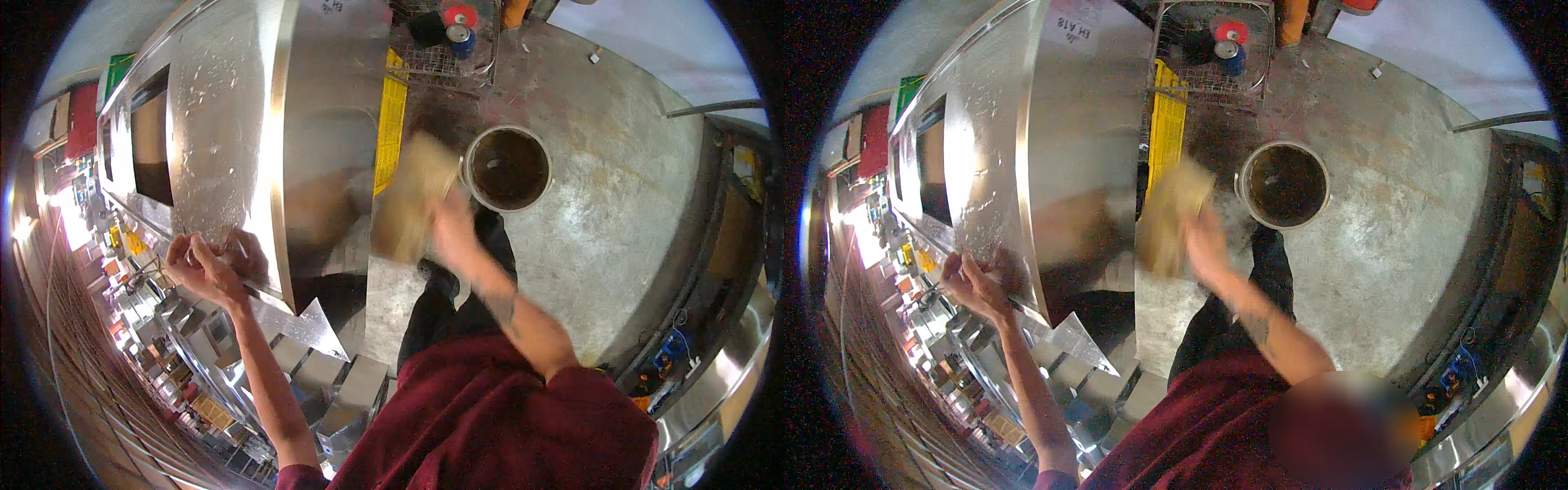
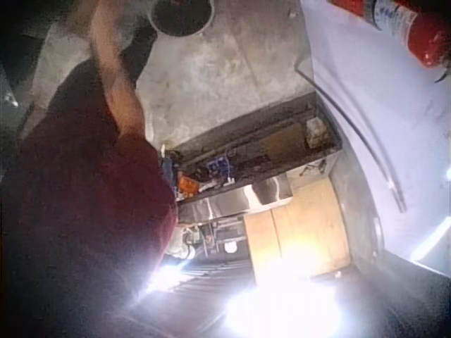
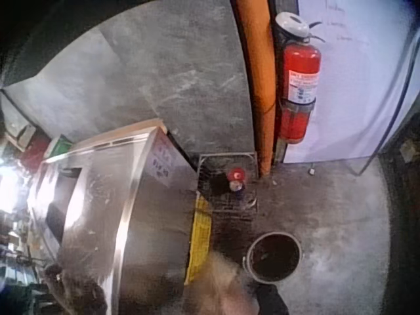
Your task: The person wipes a large stainless steel surface with a cloth, repeatedly dipping the cloth into a bucket of liquid and wringing it out. The person cleans multiple sections of the metal surface, including edges and corners, in a workshop environment.
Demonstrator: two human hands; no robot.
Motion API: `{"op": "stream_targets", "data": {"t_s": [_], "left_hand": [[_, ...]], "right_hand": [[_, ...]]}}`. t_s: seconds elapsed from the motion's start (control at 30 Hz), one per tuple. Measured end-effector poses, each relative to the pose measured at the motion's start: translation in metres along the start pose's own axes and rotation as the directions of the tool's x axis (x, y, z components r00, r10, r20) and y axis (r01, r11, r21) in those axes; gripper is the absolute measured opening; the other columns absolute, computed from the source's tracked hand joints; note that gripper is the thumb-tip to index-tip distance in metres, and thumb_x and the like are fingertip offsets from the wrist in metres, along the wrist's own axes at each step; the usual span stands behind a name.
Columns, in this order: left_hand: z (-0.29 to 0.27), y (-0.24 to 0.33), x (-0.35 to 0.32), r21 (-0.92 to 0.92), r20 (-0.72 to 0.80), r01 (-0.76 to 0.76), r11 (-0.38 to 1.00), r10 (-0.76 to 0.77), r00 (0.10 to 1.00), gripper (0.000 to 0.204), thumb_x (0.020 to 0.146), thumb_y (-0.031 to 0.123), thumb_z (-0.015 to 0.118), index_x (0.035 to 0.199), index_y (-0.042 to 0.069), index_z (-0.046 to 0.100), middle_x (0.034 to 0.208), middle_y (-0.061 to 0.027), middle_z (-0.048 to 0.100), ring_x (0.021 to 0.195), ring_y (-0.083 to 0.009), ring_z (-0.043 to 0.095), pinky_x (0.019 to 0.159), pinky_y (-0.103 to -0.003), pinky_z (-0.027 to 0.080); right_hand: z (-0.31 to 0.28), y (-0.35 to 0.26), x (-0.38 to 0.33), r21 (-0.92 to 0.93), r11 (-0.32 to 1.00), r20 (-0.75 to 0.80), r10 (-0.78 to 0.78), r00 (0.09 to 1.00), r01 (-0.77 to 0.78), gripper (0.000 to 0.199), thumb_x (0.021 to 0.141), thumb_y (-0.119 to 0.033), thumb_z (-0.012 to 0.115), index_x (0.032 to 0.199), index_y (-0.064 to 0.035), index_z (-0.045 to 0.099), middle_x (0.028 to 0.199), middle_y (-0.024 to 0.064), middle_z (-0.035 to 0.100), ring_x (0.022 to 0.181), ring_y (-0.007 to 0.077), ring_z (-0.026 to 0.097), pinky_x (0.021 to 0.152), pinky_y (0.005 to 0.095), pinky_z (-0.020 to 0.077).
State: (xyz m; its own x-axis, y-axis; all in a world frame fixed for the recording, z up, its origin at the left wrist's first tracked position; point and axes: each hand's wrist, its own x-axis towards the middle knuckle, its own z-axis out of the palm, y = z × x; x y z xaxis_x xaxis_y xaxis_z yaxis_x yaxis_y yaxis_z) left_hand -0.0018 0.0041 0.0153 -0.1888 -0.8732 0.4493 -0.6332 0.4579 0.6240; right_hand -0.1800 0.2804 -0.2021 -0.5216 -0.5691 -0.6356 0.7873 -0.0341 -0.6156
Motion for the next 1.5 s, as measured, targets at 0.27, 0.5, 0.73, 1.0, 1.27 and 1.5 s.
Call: {"op": "stream_targets", "data": {"t_s": [0.27, 0.5, 0.73, 1.0, 1.27, 1.5], "left_hand": [[0.006, 0.001, 0.000, -0.060, -0.005, -0.037, 0.998, 0.037, 0.999, 0.035, 0.104, 0.021, 0.065, 0.126, -0.004, 0.053, 0.116, -0.0132, 0.060, 0.079, -0.0157, 0.062, 0.062, -0.028, 0.052], [0.010, -0.007, 0.001, -0.133, -0.017, -0.252, 0.959, 0.252, 0.968, 0.041, 0.101, 0.025, 0.066, 0.127, -0.005, 0.053, 0.116, -0.0174, 0.062, 0.094, -0.0231, 0.065, 0.082, -0.037, 0.055], [0.002, 0.013, -0.004, -0.155, 0.051, -0.364, 0.918, 0.375, 0.926, 0.049, 0.100, 0.030, 0.064, 0.129, -0.007, 0.053, 0.120, -0.0234, 0.064, 0.099, -0.0313, 0.067, 0.091, -0.047, 0.053], [0.007, 0.008, 0.008, -0.032, 0.158, -0.531, 0.847, 0.529, 0.834, 0.053, 0.102, 0.037, 0.062, 0.129, -0.008, 0.058, 0.120, -0.0218, 0.066, 0.100, -0.0327, 0.065, 0.094, -0.045, 0.050], [0.009, -0.001, 0.012, -0.001, 0.126, -0.540, 0.841, 0.536, 0.835, 0.065, 0.094, 0.046, 0.068, 0.131, -0.007, 0.060, 0.120, -0.0225, 0.068, 0.110, -0.0366, 0.067, 0.102, -0.044, 0.049], [0.008, 0.003, 0.009, 0.014, 0.184, -0.513, 0.858, 0.502, 0.845, 0.064, 0.093, 0.046, 0.068, 0.130, -0.006, 0.061, 0.119, -0.0198, 0.070, 0.111, -0.0359, 0.067, 0.102, -0.044, 0.049]], "right_hand": [[0.172, -0.187, 0.137, -0.494, 0.383, 0.145, -0.849, 0.508, 0.781, 0.030, 0.104, -0.016, 0.054, 0.124, 0.0049, 0.061, 0.105, 0.0296, 0.069, 0.098, 0.0421, 0.068, 0.086, 0.0469, 0.0527], [0.154, 0.004, -0.074, -0.325, 0.337, 0.343, -0.829, 0.442, 0.884, 0.066, 0.097, -0.001, 0.046, 0.162, -0.0116, 0.048, 0.174, 0.0224, 0.032, 0.161, 0.0472, 0.024, 0.131, 0.0534, 0.0261], [0.098, 0.117, -0.170, -0.112, 0.569, 0.388, -0.730, 0.563, 0.815, 0.057, 0.097, 0.009, 0.056, 0.150, -0.0104, 0.062, 0.156, 0.0152, 0.061, 0.148, 0.0360, 0.054, 0.123, 0.0440, 0.0440], [0.063, 0.014, -0.107, 0.259, 0.783, -0.093, -0.563, 0.822, 0.565, 0.038, 0.105, -0.005, 0.050, 0.140, 0.0011, 0.063, 0.128, 0.0103, 0.071, 0.113, 0.0247, 0.071, 0.097, 0.0411, 0.0583], [0.146, 0.095, -0.108, -0.323, 0.429, 0.184, -0.846, 0.500, 0.844, 0.059, 0.096, 0.004, 0.045, 0.154, -0.0012, 0.053, 0.166, 0.0293, 0.043, 0.157, 0.0454, 0.035, 0.130, 0.0471, 0.0291], [0.063, 0.296, -0.286, -0.334, 0.693, 0.530, -0.423, 0.735, 0.639, 0.071, 0.092, 0.019, 0.052, 0.158, -0.0089, 0.054, 0.174, 0.0227, 0.034, 0.164, 0.0341, 0.028, 0.130, 0.0432, 0.0323]]}}
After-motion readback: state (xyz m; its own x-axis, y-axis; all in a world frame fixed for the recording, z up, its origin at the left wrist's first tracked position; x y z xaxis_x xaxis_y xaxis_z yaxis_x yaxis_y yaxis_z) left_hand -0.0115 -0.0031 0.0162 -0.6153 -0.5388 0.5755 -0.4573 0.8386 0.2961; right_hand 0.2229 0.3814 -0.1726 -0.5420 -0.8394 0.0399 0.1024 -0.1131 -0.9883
